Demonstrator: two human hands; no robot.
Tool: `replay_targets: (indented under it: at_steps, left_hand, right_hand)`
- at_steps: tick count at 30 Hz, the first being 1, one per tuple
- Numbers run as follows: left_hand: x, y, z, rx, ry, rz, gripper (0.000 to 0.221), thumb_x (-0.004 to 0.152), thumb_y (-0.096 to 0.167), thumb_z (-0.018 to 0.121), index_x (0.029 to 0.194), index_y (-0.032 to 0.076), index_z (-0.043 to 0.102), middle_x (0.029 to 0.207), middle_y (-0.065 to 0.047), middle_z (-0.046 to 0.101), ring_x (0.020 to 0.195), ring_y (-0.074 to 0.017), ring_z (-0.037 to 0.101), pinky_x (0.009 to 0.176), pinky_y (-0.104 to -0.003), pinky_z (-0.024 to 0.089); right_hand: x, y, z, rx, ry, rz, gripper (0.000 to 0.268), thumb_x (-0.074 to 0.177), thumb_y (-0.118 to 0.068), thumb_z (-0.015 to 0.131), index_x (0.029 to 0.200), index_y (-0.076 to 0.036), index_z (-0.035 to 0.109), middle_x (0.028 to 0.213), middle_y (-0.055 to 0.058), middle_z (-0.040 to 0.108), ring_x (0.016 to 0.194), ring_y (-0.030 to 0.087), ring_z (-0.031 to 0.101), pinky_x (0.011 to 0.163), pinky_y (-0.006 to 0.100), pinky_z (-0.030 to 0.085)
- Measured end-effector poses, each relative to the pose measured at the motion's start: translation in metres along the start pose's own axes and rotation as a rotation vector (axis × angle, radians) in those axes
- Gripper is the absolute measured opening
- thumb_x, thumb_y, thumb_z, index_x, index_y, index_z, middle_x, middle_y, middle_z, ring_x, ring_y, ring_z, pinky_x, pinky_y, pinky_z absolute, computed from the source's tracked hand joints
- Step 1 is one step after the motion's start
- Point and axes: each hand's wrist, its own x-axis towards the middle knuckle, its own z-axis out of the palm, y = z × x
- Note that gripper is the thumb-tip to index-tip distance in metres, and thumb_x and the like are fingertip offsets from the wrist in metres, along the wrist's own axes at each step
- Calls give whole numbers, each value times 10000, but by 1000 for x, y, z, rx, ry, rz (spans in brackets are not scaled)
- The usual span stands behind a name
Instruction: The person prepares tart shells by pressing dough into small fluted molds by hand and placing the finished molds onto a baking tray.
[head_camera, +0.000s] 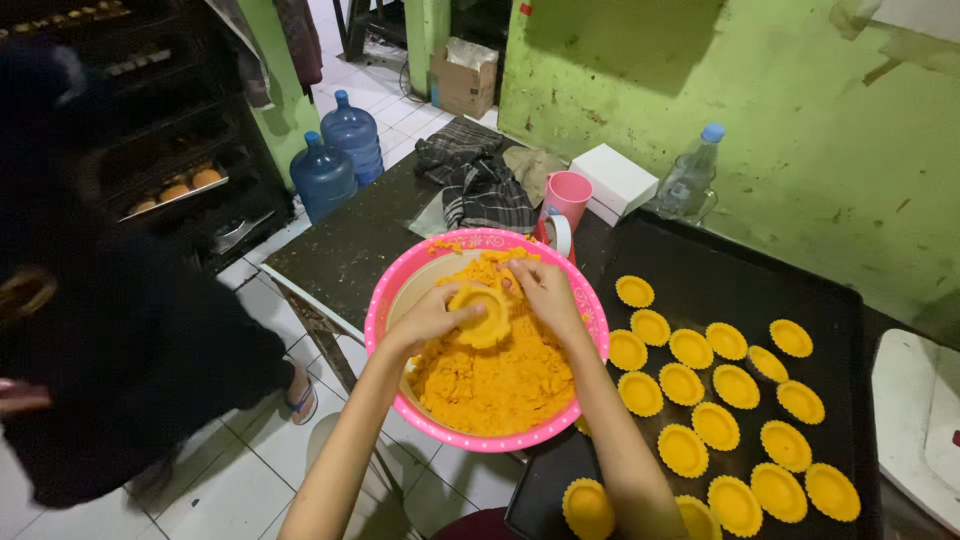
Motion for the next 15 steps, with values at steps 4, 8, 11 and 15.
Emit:
replay_targets:
  at_steps: [4,8,11,15]
  left_hand:
    - [26,-31,-13,-131,82,27,312,875,334,713,1093,120,648,832,-58,651,705,-144,652,568,-235,555]
    - [44,-46,-15,83,212,51,387,981,506,491,1031,150,633,831,-44,620,770,-155,611,615,-255,486]
    - [19,-9,-3,158,225,44,453,1010,493,405,1039,132,677,904,-60,643,861,-191,615,715,-318,512]
    - [-30,48,19,44,200,21,503,1006,443,419,1017,37,716,900,-92,669,818,-212,634,696,-335,537]
  right_hand:
    - [-1,-2,5,-64,27,-140,243,992,-292,568,972,-141,757,1015,45,740,985,241,692,836,324,536]
    - [-11,-20,16,-31,-90,-191,255,924,-317,650,1136,-186,707,1024,33,697,1009,196,639,841,307,528]
    - [-18,-37,18,-17,-187,-203,485,791,-318,787,1231,-165,651,1088,80,652,1069,244,600,860,338,532]
    - [-19,-37,15,91,-221,-156,558,734,-225,853,1235,-92,647,1168,142,627,1118,275,595,925,366,529]
